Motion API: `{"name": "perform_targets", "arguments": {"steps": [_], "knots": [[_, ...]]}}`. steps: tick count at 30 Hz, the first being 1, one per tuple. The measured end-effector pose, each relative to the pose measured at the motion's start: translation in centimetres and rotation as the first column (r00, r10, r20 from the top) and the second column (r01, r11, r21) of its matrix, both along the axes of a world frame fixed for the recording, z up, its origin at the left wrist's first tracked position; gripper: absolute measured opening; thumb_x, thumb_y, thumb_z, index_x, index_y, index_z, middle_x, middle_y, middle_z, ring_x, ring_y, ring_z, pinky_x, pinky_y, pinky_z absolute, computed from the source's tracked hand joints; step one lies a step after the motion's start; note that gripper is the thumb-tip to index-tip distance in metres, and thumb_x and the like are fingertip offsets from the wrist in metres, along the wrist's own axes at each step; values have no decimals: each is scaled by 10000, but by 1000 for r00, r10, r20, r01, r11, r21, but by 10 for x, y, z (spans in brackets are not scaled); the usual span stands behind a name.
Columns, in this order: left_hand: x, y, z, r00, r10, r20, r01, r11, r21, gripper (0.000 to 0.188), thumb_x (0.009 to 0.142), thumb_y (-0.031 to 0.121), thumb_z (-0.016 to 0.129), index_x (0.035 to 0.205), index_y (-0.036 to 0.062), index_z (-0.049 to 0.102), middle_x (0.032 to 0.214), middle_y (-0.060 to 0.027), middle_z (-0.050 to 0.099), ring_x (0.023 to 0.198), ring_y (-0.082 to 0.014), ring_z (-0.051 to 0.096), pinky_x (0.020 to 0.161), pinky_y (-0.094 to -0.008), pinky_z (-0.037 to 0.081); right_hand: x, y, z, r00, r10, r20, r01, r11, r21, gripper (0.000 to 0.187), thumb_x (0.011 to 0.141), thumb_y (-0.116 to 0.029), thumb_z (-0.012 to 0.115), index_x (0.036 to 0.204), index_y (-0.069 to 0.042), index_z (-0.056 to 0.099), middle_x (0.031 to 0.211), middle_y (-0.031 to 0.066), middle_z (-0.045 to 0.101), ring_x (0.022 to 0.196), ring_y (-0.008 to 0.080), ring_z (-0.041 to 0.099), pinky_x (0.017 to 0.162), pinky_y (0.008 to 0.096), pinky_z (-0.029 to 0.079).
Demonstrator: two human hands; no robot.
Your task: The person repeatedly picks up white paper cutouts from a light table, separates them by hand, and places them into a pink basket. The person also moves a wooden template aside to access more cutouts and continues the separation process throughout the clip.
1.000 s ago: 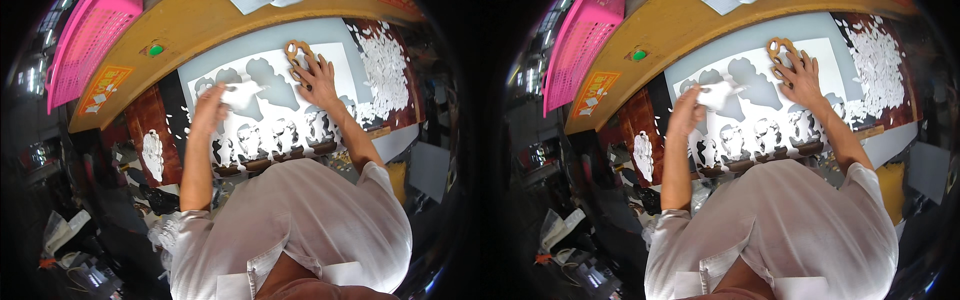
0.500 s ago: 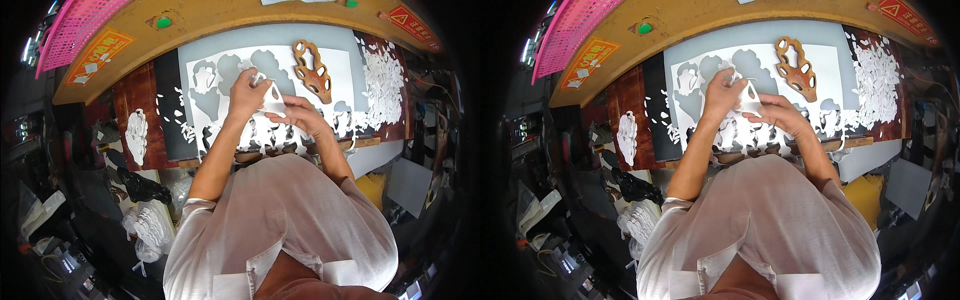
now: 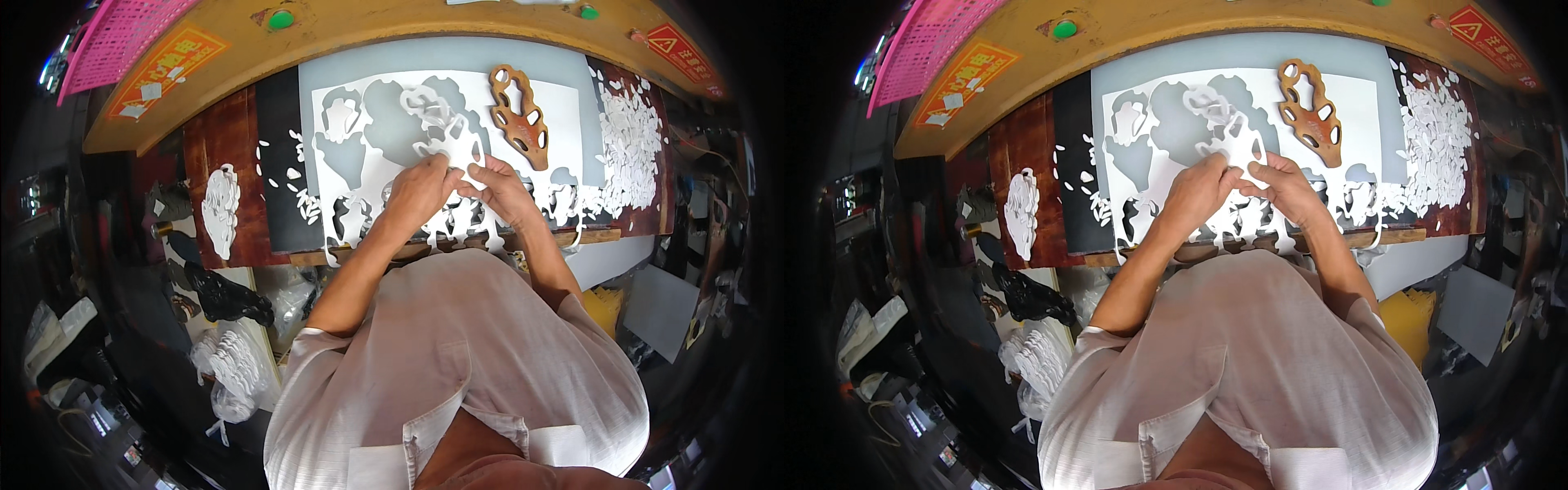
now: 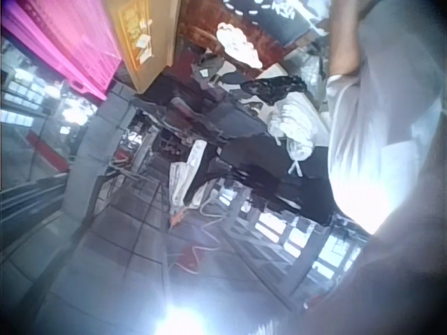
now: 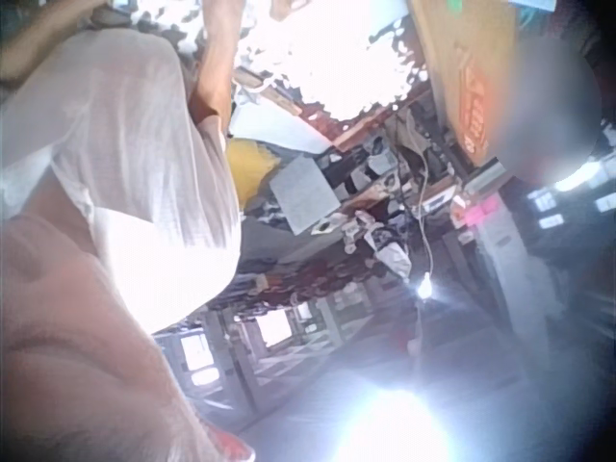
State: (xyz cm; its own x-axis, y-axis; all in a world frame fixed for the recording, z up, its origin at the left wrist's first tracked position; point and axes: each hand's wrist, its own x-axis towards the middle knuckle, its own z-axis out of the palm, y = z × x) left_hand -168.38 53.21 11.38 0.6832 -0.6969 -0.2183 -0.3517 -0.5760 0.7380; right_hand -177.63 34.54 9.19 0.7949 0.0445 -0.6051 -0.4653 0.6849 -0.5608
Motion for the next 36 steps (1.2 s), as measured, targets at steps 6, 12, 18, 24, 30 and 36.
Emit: {"name": "perform_targets", "arguments": {"steps": [6,12,18,24,30,36], "knots": [[58,32,-20,821,564,-87,-568,822,-28,253,1046,210,599,1164,-5,660,1008,-245,731,1016,-436,711,888,-523,556,-35,-4,3,990,-138,-41,135,989,-65,234,1072,-110,636,1279,-13,688,1168,131,765,1023,238,778,863,332,658],[73,48,-22,938,296,183,-326,931,165,351,1004,249,669,1259,8,674,1057,-229,759,1042,-416,719,925,-496,545,-68,-10,1,972,-31,-235,-5,989,-151,195,1046,-81,670,1206,14,728,1142,111,767,999,252,775,922,366,654],[85,-27,-40,769,331,-547,-360,931,57,438,1049,245,634,1427,26,606,812,-104,708,652,-206,697,579,-353,573,-64,-15,-2,937,103,-333,-191,950,-246,178,1017,-58,679,1170,19,728,1076,103,765,927,242,788,850,349,664],[92,-42,-47,542,247,-803,-456,890,-34,379,1072,285,610,1212,-65,634,920,-130,701,669,-197,696,576,-333,610,-62,-15,0,940,41,-339,-129,962,-239,145,1003,-52,683,1121,8,742,1028,84,768,891,223,780,843,319,655],[89,-36,-37,626,293,-722,-411,912,14,406,1014,280,717,1114,-111,671,898,-124,693,708,-184,724,608,-316,642,-61,-14,-2,944,91,-318,-175,953,-248,150,996,-49,682,1118,14,743,1030,91,768,890,217,777,833,314,650],[89,-27,-28,638,177,-749,-314,948,-43,389,1004,244,720,1200,-91,705,917,-85,683,776,-128,650,683,-312,631,-72,-23,4,957,-32,-287,-21,984,-177,208,966,-11,672,1160,50,714,1065,120,763,917,256,776,833,361,661]]}}
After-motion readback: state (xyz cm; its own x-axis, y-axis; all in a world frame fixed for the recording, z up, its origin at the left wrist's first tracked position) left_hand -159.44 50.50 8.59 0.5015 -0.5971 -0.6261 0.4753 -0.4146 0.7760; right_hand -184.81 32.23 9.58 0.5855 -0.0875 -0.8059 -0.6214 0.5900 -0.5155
